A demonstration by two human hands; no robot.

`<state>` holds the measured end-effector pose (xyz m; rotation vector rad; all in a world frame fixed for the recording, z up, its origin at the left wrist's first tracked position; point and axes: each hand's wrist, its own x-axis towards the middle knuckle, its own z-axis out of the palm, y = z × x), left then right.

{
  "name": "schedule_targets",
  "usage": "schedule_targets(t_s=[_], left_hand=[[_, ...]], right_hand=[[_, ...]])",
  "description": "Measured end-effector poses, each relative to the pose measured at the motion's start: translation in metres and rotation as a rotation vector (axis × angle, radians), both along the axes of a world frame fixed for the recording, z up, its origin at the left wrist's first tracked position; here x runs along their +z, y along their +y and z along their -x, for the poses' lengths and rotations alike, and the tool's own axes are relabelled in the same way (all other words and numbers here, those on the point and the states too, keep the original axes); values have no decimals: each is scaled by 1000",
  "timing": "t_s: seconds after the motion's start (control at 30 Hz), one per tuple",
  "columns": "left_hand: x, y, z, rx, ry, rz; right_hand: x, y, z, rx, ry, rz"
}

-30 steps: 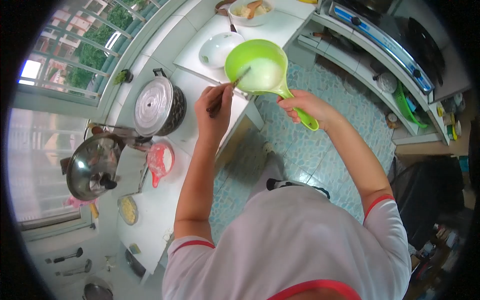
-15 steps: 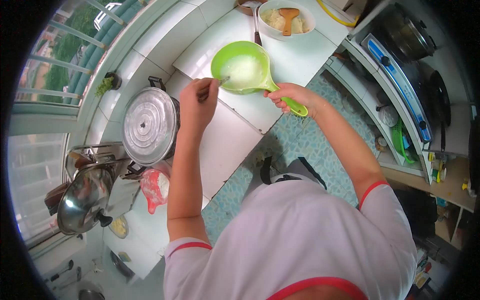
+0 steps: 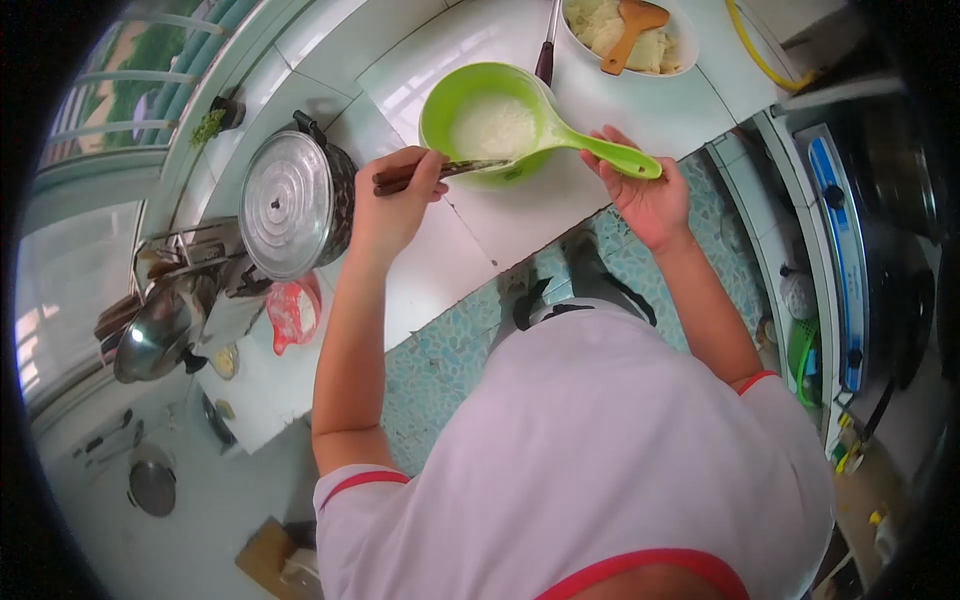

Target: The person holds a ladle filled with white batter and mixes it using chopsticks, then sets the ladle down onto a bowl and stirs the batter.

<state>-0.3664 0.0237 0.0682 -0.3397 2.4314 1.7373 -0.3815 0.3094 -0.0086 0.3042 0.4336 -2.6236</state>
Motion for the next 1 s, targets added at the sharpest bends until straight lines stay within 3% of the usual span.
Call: schedule_targets(t_s=[0.03,0.13,0.23,0.33,0.47,0.5,0.6,0.7,0.8,0.9,1.0], left_hand=[[-5,8,4,36,23,-43],[-23,4,12,166,112,-70],[-23,-6,8,298,131,98],[-16,11,-10,191,145,116],[-13,29,1,228,-2,-139],[-16,24,5,228,17,-138],[-25,-5,14,183,166,-41],[-14,-26,13,181,90,14],[-6,-28,2,125,-11,-59],[-14,-33,3,80,-47,-132],[-23,-65,21,180,14,-193]], right_hand=[[-6,3,5,-16,61,113],[-8,-1,15,-160,88,114],[-22,-15,34,-224,142,-612],[-39,-33,58,-372,387,-560],[-41,-68,88,-429,256,-312],[-30,-79,94,-516,145,-310],[-35,-98,125,-528,233,-401],[-16,-113,157,-472,287,-498],[-31,-131,192,-349,458,-830],[2,-147,201,-169,517,-1018],[-4,-160,214,5,599,-966]])
